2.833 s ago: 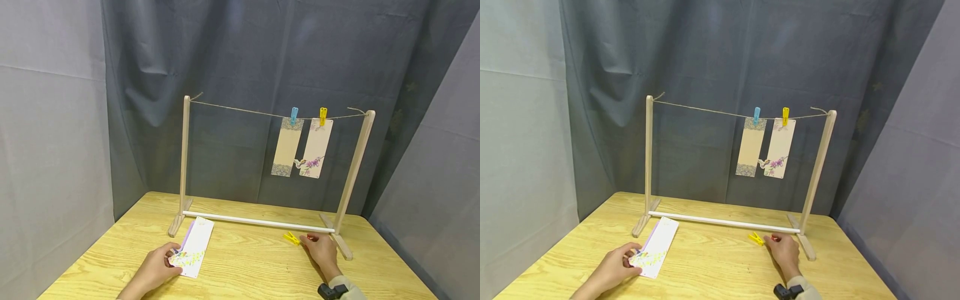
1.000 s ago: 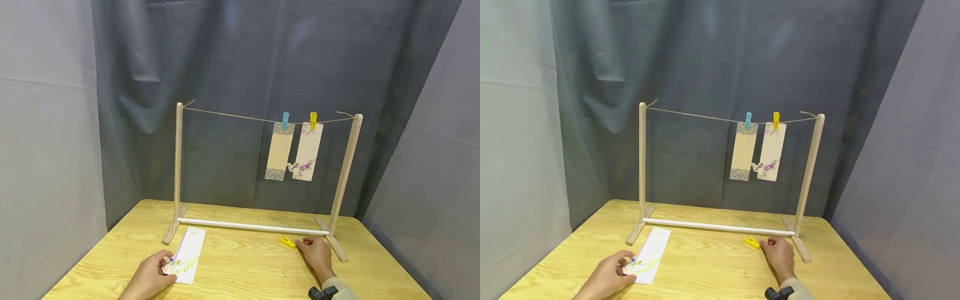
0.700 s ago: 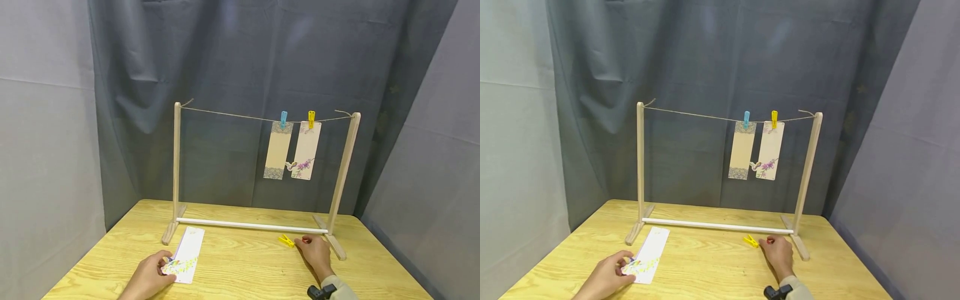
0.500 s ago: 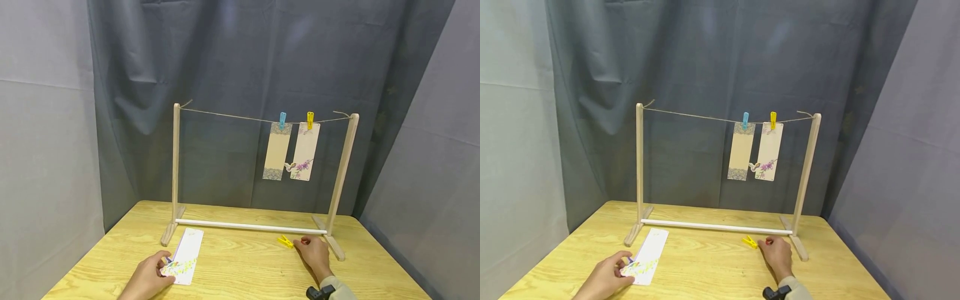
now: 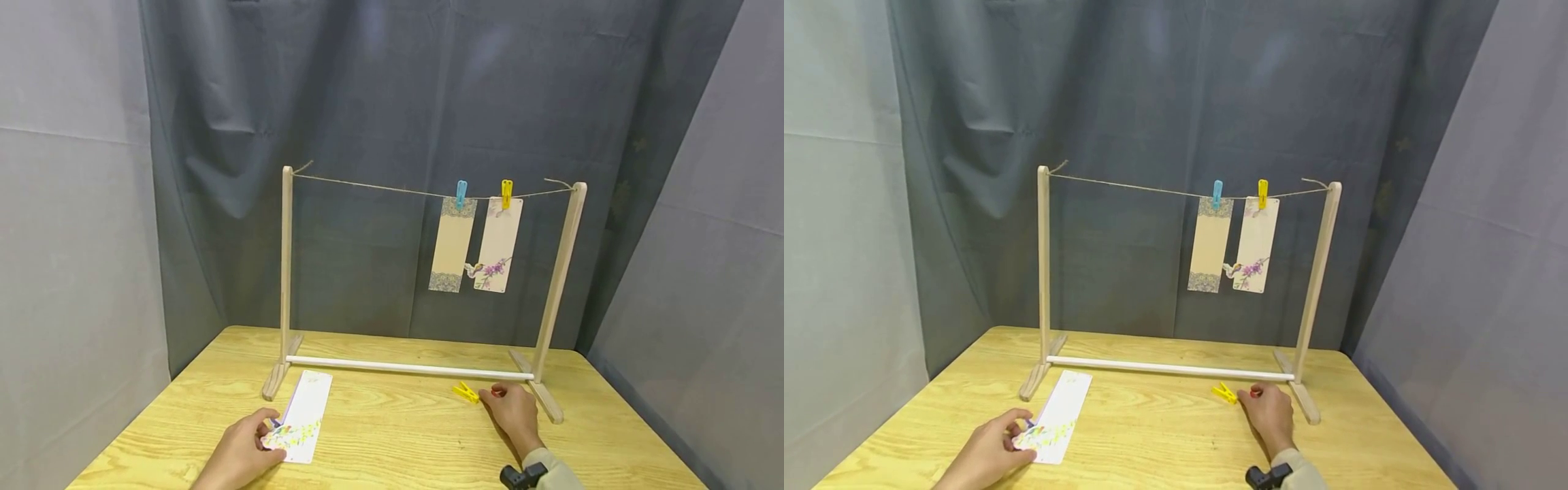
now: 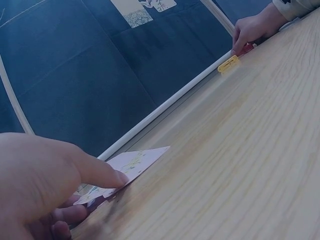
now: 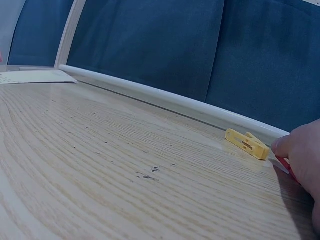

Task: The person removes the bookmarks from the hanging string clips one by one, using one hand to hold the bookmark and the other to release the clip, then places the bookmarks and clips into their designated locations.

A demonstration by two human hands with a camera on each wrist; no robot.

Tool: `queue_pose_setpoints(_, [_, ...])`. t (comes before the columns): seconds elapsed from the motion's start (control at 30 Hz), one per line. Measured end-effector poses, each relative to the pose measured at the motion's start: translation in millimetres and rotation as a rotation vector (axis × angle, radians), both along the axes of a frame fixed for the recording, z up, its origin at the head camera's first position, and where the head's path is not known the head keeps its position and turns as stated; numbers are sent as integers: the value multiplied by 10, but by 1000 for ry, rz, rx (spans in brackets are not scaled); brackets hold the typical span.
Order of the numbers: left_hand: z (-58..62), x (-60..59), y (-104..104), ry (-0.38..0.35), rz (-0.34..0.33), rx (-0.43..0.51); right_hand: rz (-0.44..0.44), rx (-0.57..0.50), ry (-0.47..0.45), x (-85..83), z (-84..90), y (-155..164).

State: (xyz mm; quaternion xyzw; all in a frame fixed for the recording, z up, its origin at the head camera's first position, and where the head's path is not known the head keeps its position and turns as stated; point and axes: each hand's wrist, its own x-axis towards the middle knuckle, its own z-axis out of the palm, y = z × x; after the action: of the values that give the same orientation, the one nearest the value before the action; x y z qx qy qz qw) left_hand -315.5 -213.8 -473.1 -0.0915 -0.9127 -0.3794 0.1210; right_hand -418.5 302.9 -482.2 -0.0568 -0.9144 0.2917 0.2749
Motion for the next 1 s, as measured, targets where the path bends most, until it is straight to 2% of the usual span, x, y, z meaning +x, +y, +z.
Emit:
queue_pose_setpoints(0.47, [-8, -22, -14, -18, -11, 9, 1, 10, -14, 30, 9, -2])
queue_pose_setpoints(1.0, [-27, -25, -25, -3, -16, 17, -8, 17, -13, 5, 8, -22])
